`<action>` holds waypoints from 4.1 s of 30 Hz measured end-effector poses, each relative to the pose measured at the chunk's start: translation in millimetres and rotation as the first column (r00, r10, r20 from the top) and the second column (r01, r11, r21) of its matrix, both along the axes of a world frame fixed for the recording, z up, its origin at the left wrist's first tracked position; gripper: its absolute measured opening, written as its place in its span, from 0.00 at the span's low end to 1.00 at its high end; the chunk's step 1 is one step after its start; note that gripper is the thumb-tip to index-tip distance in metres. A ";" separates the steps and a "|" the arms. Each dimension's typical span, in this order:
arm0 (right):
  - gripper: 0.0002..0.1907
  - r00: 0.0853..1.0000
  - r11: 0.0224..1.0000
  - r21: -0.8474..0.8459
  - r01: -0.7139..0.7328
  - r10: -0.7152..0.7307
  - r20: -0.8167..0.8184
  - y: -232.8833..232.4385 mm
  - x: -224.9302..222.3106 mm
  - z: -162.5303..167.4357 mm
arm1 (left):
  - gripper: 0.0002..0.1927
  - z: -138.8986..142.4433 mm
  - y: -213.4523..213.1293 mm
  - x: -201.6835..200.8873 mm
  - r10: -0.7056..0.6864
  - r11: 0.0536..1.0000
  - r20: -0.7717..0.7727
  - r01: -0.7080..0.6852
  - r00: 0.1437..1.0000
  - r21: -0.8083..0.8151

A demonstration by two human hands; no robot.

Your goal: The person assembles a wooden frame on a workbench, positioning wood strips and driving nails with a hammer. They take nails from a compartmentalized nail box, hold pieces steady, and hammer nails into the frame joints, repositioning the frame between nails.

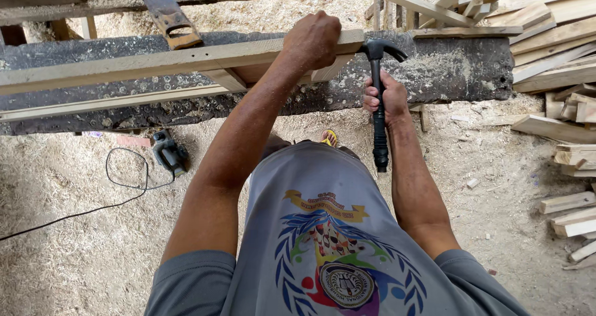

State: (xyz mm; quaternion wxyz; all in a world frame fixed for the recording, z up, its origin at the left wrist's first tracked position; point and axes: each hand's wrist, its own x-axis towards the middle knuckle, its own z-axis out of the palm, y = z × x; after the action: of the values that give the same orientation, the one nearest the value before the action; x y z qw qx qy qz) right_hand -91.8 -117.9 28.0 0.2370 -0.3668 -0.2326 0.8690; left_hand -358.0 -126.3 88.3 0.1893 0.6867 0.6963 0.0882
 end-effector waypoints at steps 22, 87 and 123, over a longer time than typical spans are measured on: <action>0.24 0.994 0.995 0.079 0.062 -0.068 0.080 -13.0 -5.0 7.9 | 0.14 -7.5 1.1 -12.3 -0.118 0.979 -0.142 0.139 0.983 0.148; 0.20 0.937 0.982 -0.188 0.003 0.063 0.344 -15.1 -71.3 6.1 | 0.13 18.8 -11.5 -5.6 -0.044 0.985 -0.143 0.067 0.989 0.159; 0.26 0.998 0.995 0.073 -0.064 0.062 0.025 2.1 -14.8 41.3 | 0.12 24.7 -8.7 -15.9 -0.074 0.997 -0.078 0.076 0.994 0.032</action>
State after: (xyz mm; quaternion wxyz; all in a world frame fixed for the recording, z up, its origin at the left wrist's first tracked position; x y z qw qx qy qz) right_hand -106.6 -115.8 69.2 0.2202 -0.3599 -0.2787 0.8627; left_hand -373.9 -135.0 112.9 0.1535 0.7185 0.6751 0.0666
